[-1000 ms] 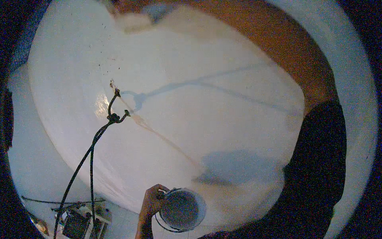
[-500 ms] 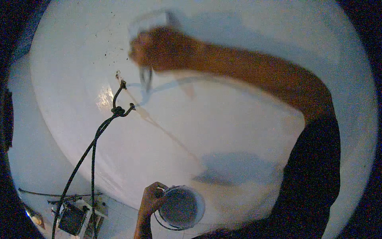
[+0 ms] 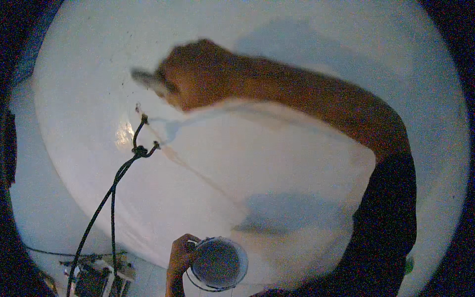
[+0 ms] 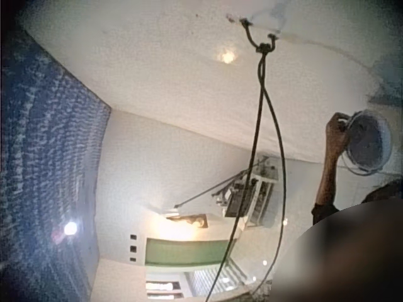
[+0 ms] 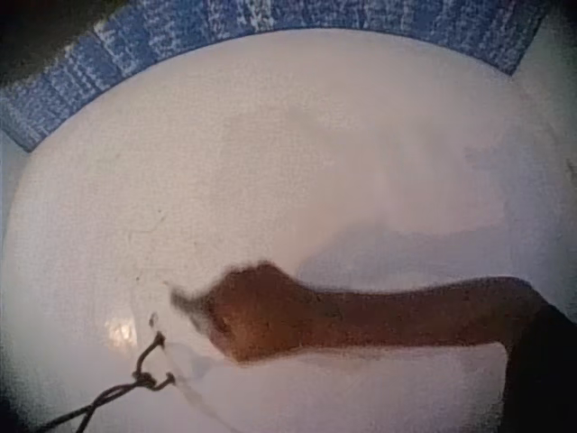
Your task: Painting the ceiling with white paint using a brush.
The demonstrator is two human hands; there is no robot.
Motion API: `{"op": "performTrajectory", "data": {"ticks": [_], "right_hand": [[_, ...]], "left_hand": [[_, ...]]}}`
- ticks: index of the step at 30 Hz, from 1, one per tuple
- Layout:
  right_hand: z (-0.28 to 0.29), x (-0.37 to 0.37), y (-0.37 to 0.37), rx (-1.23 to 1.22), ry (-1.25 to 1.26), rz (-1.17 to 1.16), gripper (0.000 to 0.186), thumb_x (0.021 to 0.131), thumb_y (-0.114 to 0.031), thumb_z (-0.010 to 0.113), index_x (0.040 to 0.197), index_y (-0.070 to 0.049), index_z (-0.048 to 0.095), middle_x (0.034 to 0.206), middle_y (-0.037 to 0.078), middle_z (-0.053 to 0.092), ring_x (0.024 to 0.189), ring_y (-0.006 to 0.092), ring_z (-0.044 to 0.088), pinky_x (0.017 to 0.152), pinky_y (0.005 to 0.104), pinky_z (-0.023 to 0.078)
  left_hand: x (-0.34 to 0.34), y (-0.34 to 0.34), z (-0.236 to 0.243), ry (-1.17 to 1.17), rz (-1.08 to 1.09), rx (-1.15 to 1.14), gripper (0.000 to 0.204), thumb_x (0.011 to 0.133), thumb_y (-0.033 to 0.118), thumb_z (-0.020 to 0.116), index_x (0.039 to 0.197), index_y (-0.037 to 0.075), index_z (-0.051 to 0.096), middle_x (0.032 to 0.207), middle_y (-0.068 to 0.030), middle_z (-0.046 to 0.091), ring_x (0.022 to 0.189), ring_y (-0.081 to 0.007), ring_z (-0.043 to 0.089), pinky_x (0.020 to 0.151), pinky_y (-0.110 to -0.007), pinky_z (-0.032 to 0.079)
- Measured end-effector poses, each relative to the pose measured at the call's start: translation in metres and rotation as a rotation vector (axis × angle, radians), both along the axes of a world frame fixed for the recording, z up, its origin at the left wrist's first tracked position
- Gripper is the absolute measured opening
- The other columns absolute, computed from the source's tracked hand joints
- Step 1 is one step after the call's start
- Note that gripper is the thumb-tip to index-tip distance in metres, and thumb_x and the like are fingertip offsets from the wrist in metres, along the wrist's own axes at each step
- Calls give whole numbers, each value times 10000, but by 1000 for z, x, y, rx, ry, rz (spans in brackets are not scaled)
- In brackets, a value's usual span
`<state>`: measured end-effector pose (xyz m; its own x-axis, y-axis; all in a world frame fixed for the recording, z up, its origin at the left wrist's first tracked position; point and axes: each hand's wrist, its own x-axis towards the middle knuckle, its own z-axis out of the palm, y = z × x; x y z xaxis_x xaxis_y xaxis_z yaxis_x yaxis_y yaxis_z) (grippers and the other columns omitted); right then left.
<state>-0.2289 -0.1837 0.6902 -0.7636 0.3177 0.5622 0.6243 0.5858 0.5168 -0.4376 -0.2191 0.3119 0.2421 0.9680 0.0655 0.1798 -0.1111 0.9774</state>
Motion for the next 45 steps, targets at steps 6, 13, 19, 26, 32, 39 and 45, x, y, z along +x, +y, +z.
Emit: {"op": "performTrajectory", "data": {"ticks": [6, 13, 19, 26, 32, 39, 45], "right_hand": [[134, -20, -18, 346, 124, 13, 222, 749, -200, 637, 863, -10, 652, 862, 180, 639, 814, 306, 622, 724, 427, 495], [173, -2, 19, 763, -4, -150, 203, 704, -178, 697, 858, -47, 686, 859, 148, 671, 831, 298, 639, 737, 444, 505], [-2, 17, 36, 701, -158, 37, 126, 645, -201, 649, 668, -95, 586, 656, 35, 524, 746, 202, 601, 596, 386, 507], [-209, 32, -1, 449, -164, 91, 160, 707, -208, 610, 692, -49, 600, 752, 65, 546, 846, 224, 576, 559, 304, 492], [-222, 59, -22, 238, 164, 147, 291, 680, -198, 666, 918, -36, 629, 929, 122, 607, 923, 249, 591, 567, 318, 514], [-325, 109, -50, -535, 740, 392, 155, 813, -147, 677, 957, -89, 681, 855, 46, 689, 734, 185, 662, 646, 318, 531], [-417, 152, -66, -1420, 1123, 187, 136, 802, -133, 719, 914, -57, 706, 850, 65, 705, 741, 112, 648, 674, 290, 514]], "left_hand": [[14, -7, 23, 133, 37, 60, 306, 596, -56, 605, 900, -34, 595, 612, -67, 621, 490, -101, 517, 472, -248, 407], [30, -10, 12, 177, 31, 84, 312, 602, -48, 621, 913, -34, 599, 598, -53, 609, 521, -81, 520, 481, -243, 397], [33, -7, -3, 260, 28, 49, 238, 678, -3, 698, 902, -9, 615, 634, -104, 656, 551, -111, 599, 494, -249, 455], [51, -8, -26, 155, 91, 50, 281, 632, 18, 647, 900, -44, 591, 552, -52, 581, 479, -88, 496, 450, -252, 378], [68, 2, -63, 238, 149, 266, 267, 651, 52, 666, 892, -19, 576, 614, -132, 636, 496, -167, 574, 487, -304, 446], [76, -6, -82, 399, 188, 273, 330, 626, 95, 663, 927, -5, 570, 623, -128, 640, 515, -207, 594, 515, -327, 472], [101, -21, -97, 400, 262, 321, 292, 635, 114, 674, 902, 29, 593, 595, -114, 614, 519, -249, 587, 527, -355, 465]]}}
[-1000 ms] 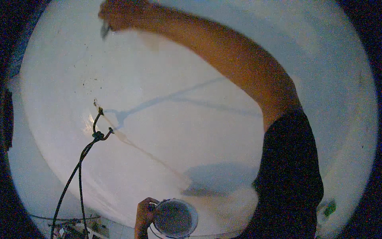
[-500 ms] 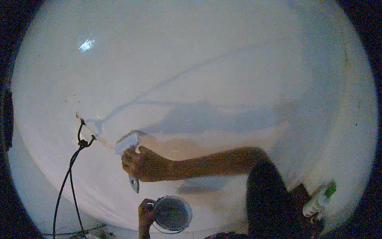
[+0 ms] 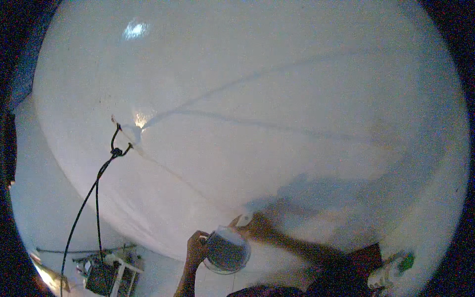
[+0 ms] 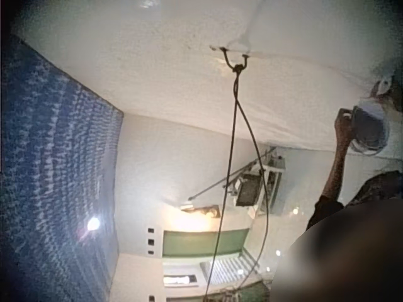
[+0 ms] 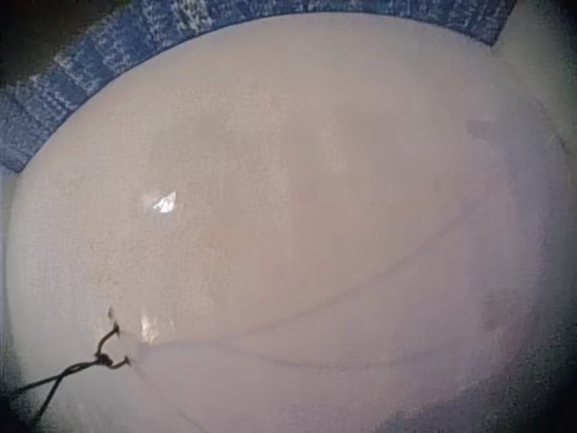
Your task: Painting the ceiling with white paint using a brush.
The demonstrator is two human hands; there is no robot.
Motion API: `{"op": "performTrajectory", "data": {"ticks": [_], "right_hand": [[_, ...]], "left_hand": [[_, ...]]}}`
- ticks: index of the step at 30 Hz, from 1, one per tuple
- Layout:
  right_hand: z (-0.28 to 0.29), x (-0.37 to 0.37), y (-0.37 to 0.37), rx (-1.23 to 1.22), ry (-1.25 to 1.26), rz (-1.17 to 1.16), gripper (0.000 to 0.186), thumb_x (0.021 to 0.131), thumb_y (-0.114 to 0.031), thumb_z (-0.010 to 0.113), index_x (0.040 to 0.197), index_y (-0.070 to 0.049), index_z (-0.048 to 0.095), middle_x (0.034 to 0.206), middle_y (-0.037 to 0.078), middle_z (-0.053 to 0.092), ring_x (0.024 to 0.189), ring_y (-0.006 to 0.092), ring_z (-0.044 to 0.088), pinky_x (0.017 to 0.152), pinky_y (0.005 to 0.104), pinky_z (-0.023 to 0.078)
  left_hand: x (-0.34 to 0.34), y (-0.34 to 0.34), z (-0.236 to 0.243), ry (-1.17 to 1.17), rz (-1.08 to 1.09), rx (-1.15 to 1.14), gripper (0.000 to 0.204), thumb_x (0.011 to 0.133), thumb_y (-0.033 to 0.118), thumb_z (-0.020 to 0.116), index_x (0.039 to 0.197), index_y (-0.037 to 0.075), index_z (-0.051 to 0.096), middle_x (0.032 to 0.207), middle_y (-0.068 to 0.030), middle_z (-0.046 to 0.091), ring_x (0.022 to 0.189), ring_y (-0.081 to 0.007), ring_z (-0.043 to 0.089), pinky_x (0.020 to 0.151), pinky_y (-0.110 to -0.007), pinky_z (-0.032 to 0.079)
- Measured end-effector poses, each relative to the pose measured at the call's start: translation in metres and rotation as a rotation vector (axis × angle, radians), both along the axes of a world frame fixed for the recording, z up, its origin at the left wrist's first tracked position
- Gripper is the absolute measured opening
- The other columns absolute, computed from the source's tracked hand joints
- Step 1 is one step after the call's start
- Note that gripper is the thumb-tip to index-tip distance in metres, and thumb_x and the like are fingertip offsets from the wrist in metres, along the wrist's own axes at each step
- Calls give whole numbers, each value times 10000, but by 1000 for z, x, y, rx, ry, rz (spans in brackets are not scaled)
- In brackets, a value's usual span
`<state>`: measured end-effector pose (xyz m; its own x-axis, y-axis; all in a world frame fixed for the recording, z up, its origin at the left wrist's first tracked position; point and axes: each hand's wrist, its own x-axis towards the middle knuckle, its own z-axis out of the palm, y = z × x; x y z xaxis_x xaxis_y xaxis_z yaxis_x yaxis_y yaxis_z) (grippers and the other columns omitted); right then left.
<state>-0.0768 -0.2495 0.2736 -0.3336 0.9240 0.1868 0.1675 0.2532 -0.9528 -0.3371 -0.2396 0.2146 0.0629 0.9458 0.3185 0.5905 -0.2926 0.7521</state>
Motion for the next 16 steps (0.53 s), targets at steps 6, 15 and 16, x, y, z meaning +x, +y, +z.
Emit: {"op": "performTrajectory", "data": {"ticks": [6, 15, 16], "right_hand": [[-66, 23, 1, 198, 8, -223, 148, 790, -107, 727, 906, -27, 681, 829, 57, 692, 735, 131, 639, 652, 278, 513], [-32, 35, -55, 32, -104, -85, 126, 821, -135, 687, 925, -64, 701, 839, 100, 693, 732, 191, 654, 672, 315, 510], [-33, 25, -51, 27, -217, -59, 138, 820, -142, 687, 939, -73, 705, 864, 118, 698, 747, 230, 668, 699, 330, 516]], "left_hand": [[39, -8, 7, 155, 39, -132, 302, 662, 135, 654, 941, 48, 579, 687, -145, 639, 616, -268, 630, 582, -387, 490], [59, -43, 16, -84, 44, -179, 287, 653, 41, 602, 932, -2, 554, 551, -94, 577, 452, -184, 527, 462, -325, 414], [53, -41, 15, -41, 47, -152, 300, 654, 56, 622, 942, 1, 559, 556, -93, 580, 467, -184, 533, 477, -322, 417]]}}
